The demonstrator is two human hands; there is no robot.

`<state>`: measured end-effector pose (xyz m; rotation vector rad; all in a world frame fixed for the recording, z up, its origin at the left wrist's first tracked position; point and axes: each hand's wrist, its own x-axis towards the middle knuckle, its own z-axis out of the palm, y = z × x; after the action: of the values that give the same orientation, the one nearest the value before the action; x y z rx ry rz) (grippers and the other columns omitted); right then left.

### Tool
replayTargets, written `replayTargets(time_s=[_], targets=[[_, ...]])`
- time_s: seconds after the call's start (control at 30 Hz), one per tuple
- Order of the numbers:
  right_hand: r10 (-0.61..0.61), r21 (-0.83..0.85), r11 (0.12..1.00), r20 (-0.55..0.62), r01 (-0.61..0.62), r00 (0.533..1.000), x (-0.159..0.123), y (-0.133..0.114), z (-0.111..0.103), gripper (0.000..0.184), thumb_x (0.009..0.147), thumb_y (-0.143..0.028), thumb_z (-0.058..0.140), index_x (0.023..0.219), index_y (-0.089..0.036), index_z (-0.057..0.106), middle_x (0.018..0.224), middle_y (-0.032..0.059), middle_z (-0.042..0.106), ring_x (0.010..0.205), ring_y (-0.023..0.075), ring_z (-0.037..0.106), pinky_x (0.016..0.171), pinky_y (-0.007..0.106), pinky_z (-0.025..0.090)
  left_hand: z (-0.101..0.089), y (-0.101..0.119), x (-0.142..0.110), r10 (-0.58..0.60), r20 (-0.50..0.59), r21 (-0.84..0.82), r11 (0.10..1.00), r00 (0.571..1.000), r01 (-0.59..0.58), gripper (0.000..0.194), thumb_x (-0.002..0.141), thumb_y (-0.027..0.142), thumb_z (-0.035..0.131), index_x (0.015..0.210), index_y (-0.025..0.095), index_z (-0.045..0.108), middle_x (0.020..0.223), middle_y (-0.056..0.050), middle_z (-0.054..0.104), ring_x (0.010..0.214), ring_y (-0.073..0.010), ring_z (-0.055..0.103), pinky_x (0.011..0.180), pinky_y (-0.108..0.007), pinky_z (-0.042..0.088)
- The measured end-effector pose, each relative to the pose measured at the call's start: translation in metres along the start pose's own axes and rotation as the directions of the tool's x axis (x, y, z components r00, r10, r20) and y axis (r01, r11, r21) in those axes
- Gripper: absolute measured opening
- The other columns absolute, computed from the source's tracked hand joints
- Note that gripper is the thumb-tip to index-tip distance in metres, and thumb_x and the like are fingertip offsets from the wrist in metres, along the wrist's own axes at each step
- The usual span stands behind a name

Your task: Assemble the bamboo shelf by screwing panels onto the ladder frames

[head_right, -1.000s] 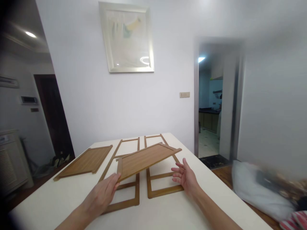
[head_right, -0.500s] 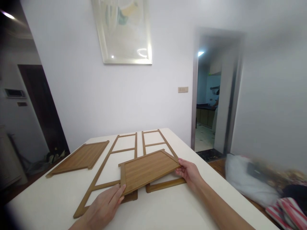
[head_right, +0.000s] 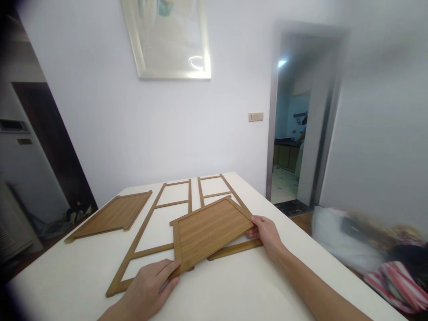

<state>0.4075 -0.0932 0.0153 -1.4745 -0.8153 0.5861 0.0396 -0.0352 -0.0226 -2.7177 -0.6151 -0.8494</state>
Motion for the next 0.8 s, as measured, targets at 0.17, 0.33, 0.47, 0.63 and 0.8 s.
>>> replayTargets(time_s=[0.17, 0.33, 0.47, 0.63, 0.8], targets=[[-0.166, -0.41, 0.904, -0.067, 0.124, 0.984, 0.003, 0.002, -0.008, 0.014, 0.072, -0.033, 0.06, 0.069, -0.02, 0.065, 0.07, 0.004, 0.067, 0.071, 0.0222, 0.058, 0.068, 0.033, 0.042, 0.003, -0.005, 0.0, -0.105, -0.002, -0.059, 0.993, 0.994, 0.105, 0.025, 0.09, 0.024, 0.049, 0.113, 0.021, 0.059, 0.092, -0.006, 0.069, 0.076, -0.0175, 0.068, 0.067, -0.027, 0.056], [-0.279, -0.651, 0.728, 0.005, 0.214, 0.96, 0.008, 0.015, -0.009, 0.02, 0.074, -0.03, 0.056, 0.058, -0.02, 0.06, 0.064, 0.0055, 0.062, 0.07, 0.0223, 0.055, 0.071, 0.034, 0.038, 0.006, -0.007, -0.002, -0.166, -0.01, -0.092, 0.982, 0.986, 0.164, 0.025, 0.089, 0.027, 0.051, 0.112, 0.024, 0.06, 0.094, -0.004, 0.07, 0.077, -0.0174, 0.069, 0.065, -0.026, 0.056], [-0.351, -0.742, 0.609, 0.067, 0.282, 0.934, 0.007, 0.021, -0.009, 0.018, 0.076, -0.027, 0.053, 0.062, -0.019, 0.061, 0.072, 0.0071, 0.061, 0.078, 0.0233, 0.054, 0.074, 0.035, 0.038, 0.009, -0.009, -0.003, -0.176, -0.009, -0.092, 0.98, 0.984, 0.175, 0.024, 0.089, 0.029, 0.052, 0.111, 0.024, 0.06, 0.095, -0.004, 0.07, 0.078, -0.0171, 0.069, 0.063, -0.025, 0.057], [-0.395, -0.782, 0.522, 0.133, 0.341, 0.909, 0.0, 0.021, -0.006, 0.018, 0.082, -0.032, 0.054, 0.074, -0.019, 0.063, 0.077, 0.0074, 0.063, 0.077, 0.0224, 0.053, 0.071, 0.034, 0.036, 0.01, -0.012, -0.004, -0.158, -0.024, -0.092, 0.984, 0.987, 0.155, 0.025, 0.087, 0.029, 0.054, 0.111, 0.025, 0.06, 0.096, -0.004, 0.071, 0.08, -0.0174, 0.069, 0.07, -0.026, 0.058], [-0.408, -0.796, 0.435, 0.242, 0.42, 0.88, -0.008, 0.017, -0.003, 0.029, 0.086, -0.045, 0.051, 0.088, -0.02, 0.064, 0.085, 0.0075, 0.066, 0.083, 0.0243, 0.052, 0.073, 0.036, 0.035, 0.007, -0.012, -0.003, -0.154, -0.022, -0.105, 0.983, 0.988, 0.151, 0.027, 0.084, 0.031, 0.059, 0.11, 0.027, 0.061, 0.095, -0.003, 0.071, 0.082, -0.018, 0.07, 0.072, -0.027, 0.058]])
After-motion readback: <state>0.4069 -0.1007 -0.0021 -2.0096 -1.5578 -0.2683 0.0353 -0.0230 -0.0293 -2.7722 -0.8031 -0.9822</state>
